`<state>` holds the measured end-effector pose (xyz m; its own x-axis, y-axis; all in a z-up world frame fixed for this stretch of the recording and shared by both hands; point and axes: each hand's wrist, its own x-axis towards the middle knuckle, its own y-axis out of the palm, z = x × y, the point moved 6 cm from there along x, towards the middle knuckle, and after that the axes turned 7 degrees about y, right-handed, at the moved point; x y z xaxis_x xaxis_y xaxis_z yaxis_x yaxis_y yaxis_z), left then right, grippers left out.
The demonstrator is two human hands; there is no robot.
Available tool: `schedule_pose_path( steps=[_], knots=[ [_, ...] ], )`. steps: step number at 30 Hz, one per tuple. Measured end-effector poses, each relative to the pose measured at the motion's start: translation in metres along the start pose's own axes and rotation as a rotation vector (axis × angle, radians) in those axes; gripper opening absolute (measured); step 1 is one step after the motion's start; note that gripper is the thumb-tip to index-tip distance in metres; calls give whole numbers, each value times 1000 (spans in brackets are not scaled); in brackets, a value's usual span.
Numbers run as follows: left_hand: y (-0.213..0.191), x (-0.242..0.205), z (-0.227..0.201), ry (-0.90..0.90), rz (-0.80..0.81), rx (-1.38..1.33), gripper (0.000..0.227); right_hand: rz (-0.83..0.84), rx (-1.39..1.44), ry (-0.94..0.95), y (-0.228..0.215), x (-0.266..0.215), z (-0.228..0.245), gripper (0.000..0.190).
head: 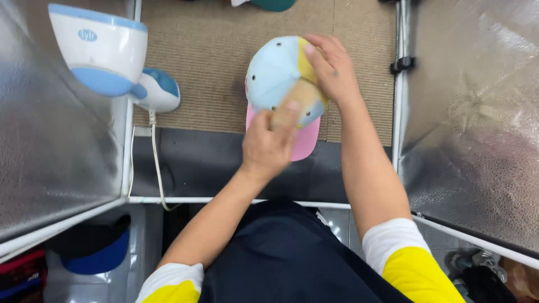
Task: Brushing the interior of a baseball cap with a wooden brush to clean it.
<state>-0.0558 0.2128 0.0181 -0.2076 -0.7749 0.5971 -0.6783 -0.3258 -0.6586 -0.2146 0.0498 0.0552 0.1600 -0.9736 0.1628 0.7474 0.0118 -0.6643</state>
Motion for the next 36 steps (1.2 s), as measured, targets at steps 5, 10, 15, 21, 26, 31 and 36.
schedule_pose_path(
  steps=[5, 10, 15, 21, 26, 31, 36],
  knots=[
    [11, -66, 73, -593, 64, -100, 65, 64, -57, -3, 18, 7, 0, 41],
    [-11, -55, 31, -235, -123, -189, 59, 67, -100, 47, 20, -2, 5, 44],
    [-18, -72, 78, -885, 351, -107, 71, -87, -93, -74, 17, -5, 3, 42],
    [-86, -44, 20, -383, -165, -203, 64, -508, 36, -305, -7, -104, 43, 16],
    [-34, -52, -35, -193, -13, -501, 72, 99, 638, 79, 43, -205, 43, 72],
    [-1, -52, -55, -89, 488, -539, 73, -58, 692, 345, 5, -227, -14, 68],
    [-27, -50, 8, -392, 36, -411, 15, -151, -274, 741, -23, -238, -94, 83]
  ],
)
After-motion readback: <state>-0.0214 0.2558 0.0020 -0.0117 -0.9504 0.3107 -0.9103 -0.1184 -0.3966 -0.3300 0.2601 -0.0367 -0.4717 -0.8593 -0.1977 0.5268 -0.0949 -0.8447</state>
